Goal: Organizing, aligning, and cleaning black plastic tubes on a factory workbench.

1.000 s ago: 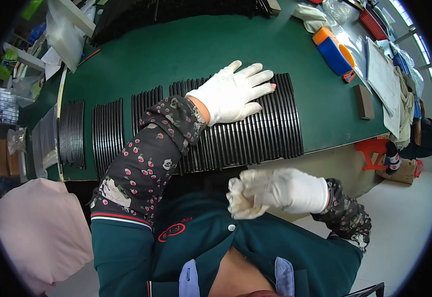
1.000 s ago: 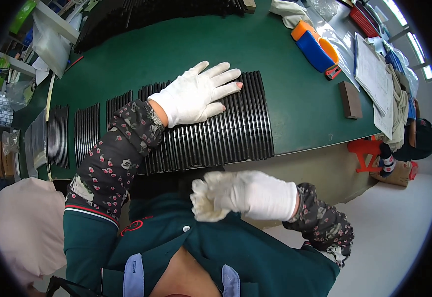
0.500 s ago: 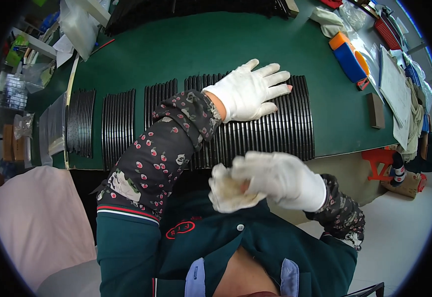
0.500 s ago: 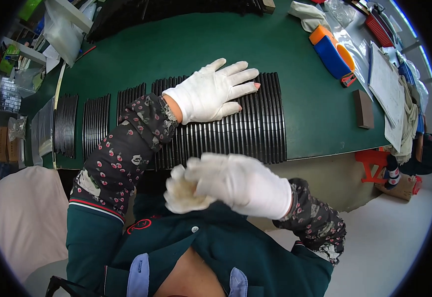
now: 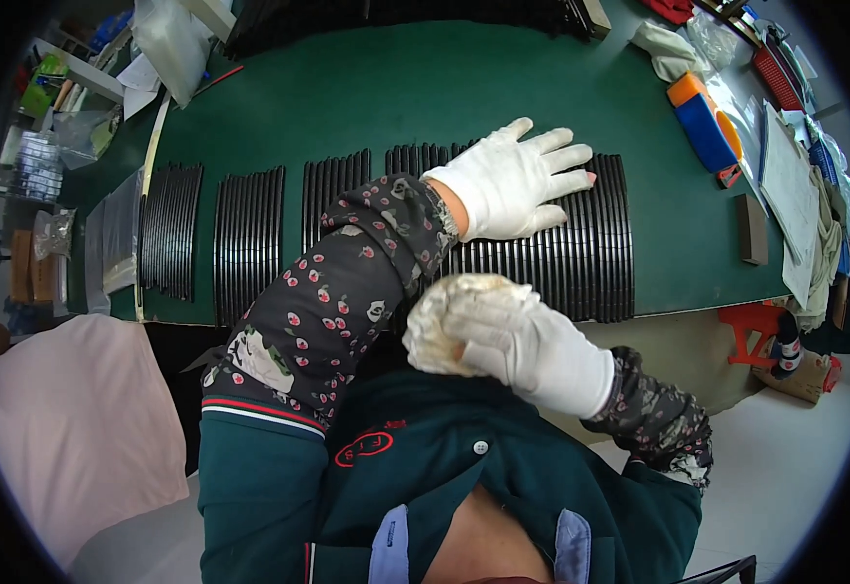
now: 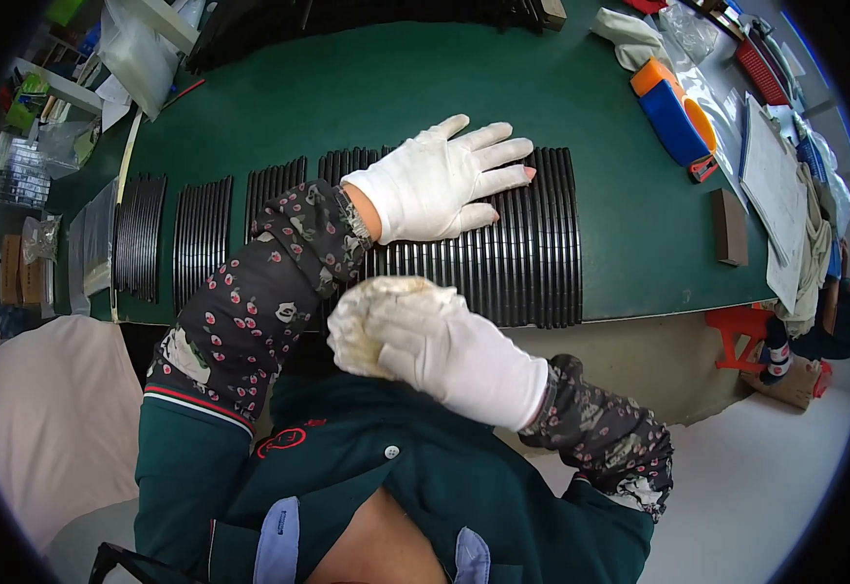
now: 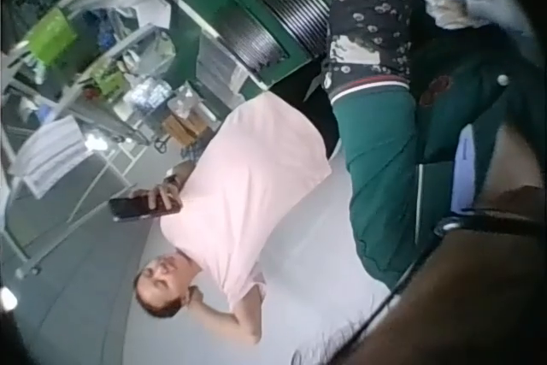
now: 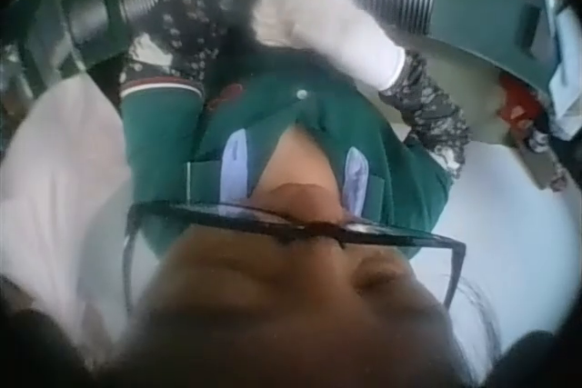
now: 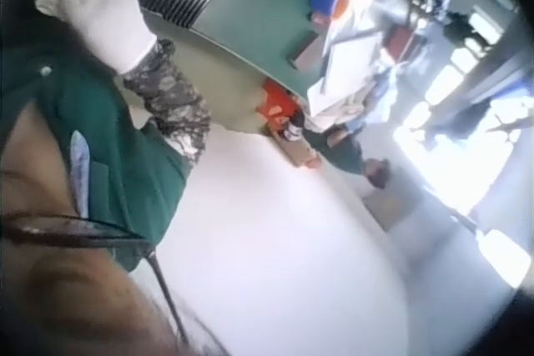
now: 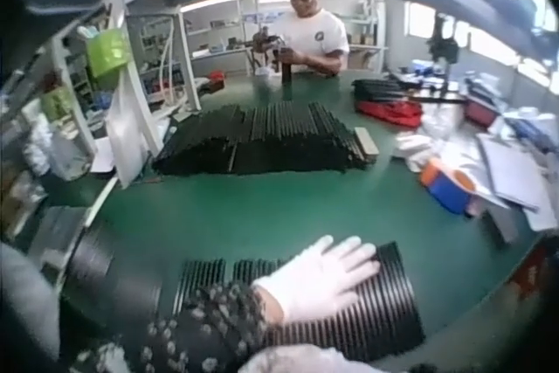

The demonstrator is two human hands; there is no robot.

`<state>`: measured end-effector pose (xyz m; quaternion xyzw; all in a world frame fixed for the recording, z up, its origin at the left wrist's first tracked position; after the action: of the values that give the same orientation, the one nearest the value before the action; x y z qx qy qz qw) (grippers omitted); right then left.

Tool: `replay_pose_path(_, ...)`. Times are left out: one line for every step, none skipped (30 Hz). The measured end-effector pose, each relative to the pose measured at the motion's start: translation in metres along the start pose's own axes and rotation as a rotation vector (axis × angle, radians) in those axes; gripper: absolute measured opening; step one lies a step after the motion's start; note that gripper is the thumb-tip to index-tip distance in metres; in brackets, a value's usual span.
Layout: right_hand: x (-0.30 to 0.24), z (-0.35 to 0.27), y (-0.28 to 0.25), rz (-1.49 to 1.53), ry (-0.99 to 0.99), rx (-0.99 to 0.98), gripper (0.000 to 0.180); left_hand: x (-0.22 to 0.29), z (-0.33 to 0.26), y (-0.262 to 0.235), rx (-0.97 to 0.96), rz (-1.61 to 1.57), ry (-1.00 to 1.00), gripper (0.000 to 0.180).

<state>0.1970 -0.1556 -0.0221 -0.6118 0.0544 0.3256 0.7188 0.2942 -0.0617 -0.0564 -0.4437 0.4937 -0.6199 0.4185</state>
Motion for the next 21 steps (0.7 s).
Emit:
replay_pose_path(-0.012, -0.007, 0.004, 0.130, -0.046, -0.060, 0.016, 0.001, 0.002, 0.002, 0.015, -0.022, 0.003, 0.053)
replay_pose_path(-0.024, -0.014, 0.009, 0.266, -0.091, -0.116, 0.016, 0.002, 0.002, 0.001, 0.012, -0.021, -0.001, 0.053)
replay_pose_path(-0.022, -0.017, 0.009, 0.341, -0.036, -0.103, 0.015, 0.003, 0.003, -0.001, -0.001, -0.021, -0.005, 0.053)
replay_pose_path(-0.021, -0.019, 0.005, 0.341, -0.038, -0.102, 0.015, 0.004, 0.003, -0.002, -0.013, -0.021, -0.007, 0.053)
replay_pose_path(-0.014, -0.015, -0.005, 0.326, 0.019, -0.099, 0.017, 0.002, 0.001, 0.000, -0.025, -0.022, -0.020, 0.055)
replay_pose_path(-0.006, -0.013, -0.011, 0.310, 0.077, -0.095, 0.019, 0.000, -0.001, 0.002, -0.025, -0.014, -0.032, 0.055)
replay_pose_path(-0.005, -0.013, -0.014, 0.346, 0.028, -0.058, 0.028, 0.000, -0.003, 0.000, 0.026, -0.003, -0.020, 0.057)
replay_pose_path(-0.007, -0.012, -0.016, 0.340, 0.020, -0.060, 0.028, 0.001, -0.004, -0.008, 0.082, 0.007, 0.001, 0.058)
replay_pose_path(-0.011, -0.010, -0.022, 0.341, 0.009, -0.028, 0.026, 0.001, -0.007, -0.015, 0.123, 0.008, 0.010, 0.060)
replay_pose_path(-0.013, -0.009, -0.026, 0.344, -0.004, 0.003, 0.024, -0.005, -0.012, -0.019, 0.126, 0.016, 0.003, 0.060)
replay_pose_path(-0.006, -0.014, -0.025, 0.384, 0.034, 0.015, 0.021, -0.008, -0.016, -0.028, 0.162, 0.000, 0.013, 0.062)
replay_pose_path(-0.005, -0.015, -0.029, 0.386, 0.035, 0.017, 0.021, -0.013, -0.025, -0.038, 0.195, -0.011, 0.012, 0.063)
replay_pose_path(-0.003, -0.012, -0.037, 0.378, 0.026, 0.033, 0.022, -0.021, -0.036, -0.043, 0.182, -0.033, 0.000, 0.066)
replay_pose_path(-0.004, -0.008, -0.047, 0.364, 0.023, 0.047, 0.022, -0.030, -0.048, -0.040, 0.175, -0.022, -0.004, 0.065)
replay_pose_path(-0.003, -0.004, -0.060, 0.327, 0.057, 0.117, 0.021, -0.036, -0.061, -0.033, 0.106, 0.004, -0.025, 0.065)
replay_pose_path(0.001, 0.002, -0.066, 0.268, 0.028, 0.204, 0.018, -0.040, -0.071, -0.023, 0.037, 0.028, -0.048, 0.065)
replay_pose_path(0.008, 0.009, -0.065, 0.171, 0.025, 0.322, 0.020, -0.041, -0.078, -0.014, -0.023, 0.035, -0.095, 0.063)
replay_pose_path(0.013, 0.016, -0.061, 0.072, 0.027, 0.437, 0.023, -0.043, -0.079, -0.014, 0.010, 0.038, -0.076, 0.062)
replay_pose_path(0.016, 0.033, -0.054, -0.041, 0.065, 0.419, 0.029, -0.045, -0.077, -0.010, -0.007, 0.104, -0.059, 0.062)
replay_pose_path(0.019, 0.045, -0.030, 0.017, 0.048, 0.258, 0.024, -0.046, -0.077, -0.008, -0.026, 0.168, -0.052, 0.062)
replay_pose_path(0.011, 0.048, -0.016, -0.013, 0.017, 0.213, 0.021, -0.044, -0.076, -0.009, -0.025, 0.160, -0.050, 0.062)
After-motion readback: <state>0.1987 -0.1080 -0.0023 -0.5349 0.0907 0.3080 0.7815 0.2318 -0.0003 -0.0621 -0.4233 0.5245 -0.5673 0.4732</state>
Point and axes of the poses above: each hand's wrist, its own z-axis towards the middle knuckle, its own y-axis out of the palm, x = y × z, the point moved 8 cm from there along z, towards the middle knuckle, and after that the axes turned 2 degrees about -z, right-handed, at the moved point
